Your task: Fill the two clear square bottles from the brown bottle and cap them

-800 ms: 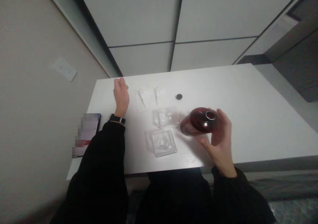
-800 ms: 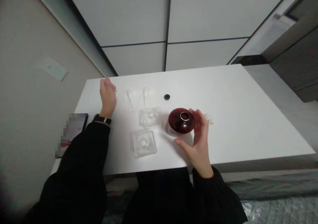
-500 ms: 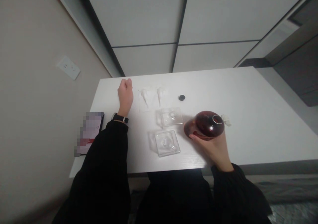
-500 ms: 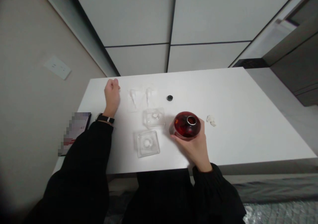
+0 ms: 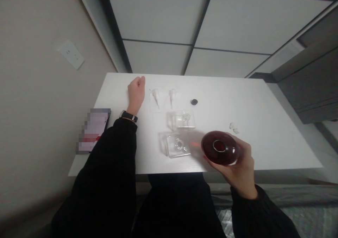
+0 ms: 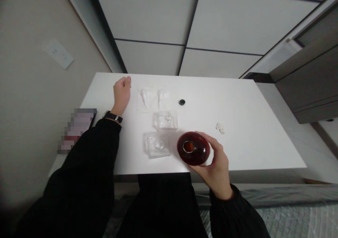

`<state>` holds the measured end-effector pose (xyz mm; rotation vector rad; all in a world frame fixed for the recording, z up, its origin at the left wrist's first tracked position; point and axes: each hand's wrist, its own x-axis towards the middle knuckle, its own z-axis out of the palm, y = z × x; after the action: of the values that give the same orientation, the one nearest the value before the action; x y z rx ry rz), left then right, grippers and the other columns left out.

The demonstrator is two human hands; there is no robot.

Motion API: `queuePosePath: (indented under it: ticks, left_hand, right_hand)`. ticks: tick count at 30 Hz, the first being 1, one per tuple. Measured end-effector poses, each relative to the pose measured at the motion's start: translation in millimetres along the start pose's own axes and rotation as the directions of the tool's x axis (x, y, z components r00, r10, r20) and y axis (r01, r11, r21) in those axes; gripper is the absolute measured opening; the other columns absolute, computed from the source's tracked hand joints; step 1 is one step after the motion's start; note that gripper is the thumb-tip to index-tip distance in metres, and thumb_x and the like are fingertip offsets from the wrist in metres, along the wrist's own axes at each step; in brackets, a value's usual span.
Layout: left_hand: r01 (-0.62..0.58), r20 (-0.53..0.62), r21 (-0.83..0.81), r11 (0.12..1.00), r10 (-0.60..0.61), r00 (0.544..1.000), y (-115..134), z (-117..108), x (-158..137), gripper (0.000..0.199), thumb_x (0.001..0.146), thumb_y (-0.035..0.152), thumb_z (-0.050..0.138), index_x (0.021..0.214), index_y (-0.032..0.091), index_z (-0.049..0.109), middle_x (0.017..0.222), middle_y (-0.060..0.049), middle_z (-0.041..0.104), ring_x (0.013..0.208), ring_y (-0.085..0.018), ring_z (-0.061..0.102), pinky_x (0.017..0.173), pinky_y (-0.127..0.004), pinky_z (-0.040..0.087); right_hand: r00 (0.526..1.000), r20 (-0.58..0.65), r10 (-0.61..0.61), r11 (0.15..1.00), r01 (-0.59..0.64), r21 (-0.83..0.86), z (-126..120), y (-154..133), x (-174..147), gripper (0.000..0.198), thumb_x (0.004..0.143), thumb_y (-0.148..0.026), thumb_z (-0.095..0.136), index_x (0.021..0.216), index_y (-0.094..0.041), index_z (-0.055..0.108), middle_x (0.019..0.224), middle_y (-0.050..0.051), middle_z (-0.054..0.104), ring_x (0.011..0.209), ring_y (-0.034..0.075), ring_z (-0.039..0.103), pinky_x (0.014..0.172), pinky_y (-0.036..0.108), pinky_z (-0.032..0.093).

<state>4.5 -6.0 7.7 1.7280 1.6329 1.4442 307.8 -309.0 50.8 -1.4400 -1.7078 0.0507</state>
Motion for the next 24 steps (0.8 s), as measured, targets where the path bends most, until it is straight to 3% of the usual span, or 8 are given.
queuePosePath:
  ticks: [3, 8, 17, 24]
  left_hand:
    - [0.035, 0.071, 0.053, 0.998, -0.039, 0.997, 4, -2, -2, 0.063, 0.104, 0.057, 0.055, 0.058, 0.024, 0.026, 0.055, 0.004, 0.024, 0.056, -0.014, 0.029, 0.059, -0.035, 0.025]
    - [0.042, 0.104, 0.105, 0.994, -0.053, 0.993, 6, -1, -2, 0.066, 0.104, 0.055, 0.053, 0.053, 0.024, 0.025, 0.051, 0.003, 0.026, 0.052, -0.013, 0.028, 0.058, -0.036, 0.024]
    - [0.02, 0.125, 0.11, 0.994, -0.034, 0.992, 11, -3, -4, 0.062, 0.103, 0.046, 0.052, 0.054, 0.023, 0.02, 0.055, 0.003, 0.018, 0.053, -0.013, 0.022, 0.059, -0.036, 0.019]
    - [0.038, 0.13, 0.122, 0.992, -0.054, 0.99, 10, -3, -3, 0.063, 0.102, 0.045, 0.054, 0.053, 0.023, 0.02, 0.052, 0.003, 0.017, 0.052, -0.013, 0.021, 0.058, -0.036, 0.02]
  right_hand:
    - [0.993, 0.067, -0.092, 0.996, 0.093, -0.003, -3, -9, 15, 0.07, 0.084, -0.035, 0.089, 0.145, -0.024, 0.056, 0.126, 0.013, 0.076, 0.111, 0.033, 0.077, 0.093, 0.048, 0.066]
    - [0.979, 0.133, -0.154, 0.987, 0.159, -0.025, 0, -5, 24, 0.069, 0.086, -0.036, 0.087, 0.147, -0.023, 0.056, 0.129, 0.016, 0.075, 0.116, 0.035, 0.075, 0.094, 0.052, 0.065]
    - [0.958, 0.115, -0.261, 0.955, 0.274, -0.114, 4, 1, 28, 0.074, 0.089, -0.031, 0.084, 0.155, -0.026, 0.05, 0.134, 0.016, 0.075, 0.119, 0.036, 0.074, 0.107, 0.063, 0.056]
    - [0.951, 0.139, -0.275, 0.937, 0.298, -0.181, 2, 1, 29, 0.076, 0.09, -0.023, 0.081, 0.158, -0.028, 0.048, 0.134, 0.016, 0.075, 0.12, 0.037, 0.073, 0.11, 0.065, 0.053]
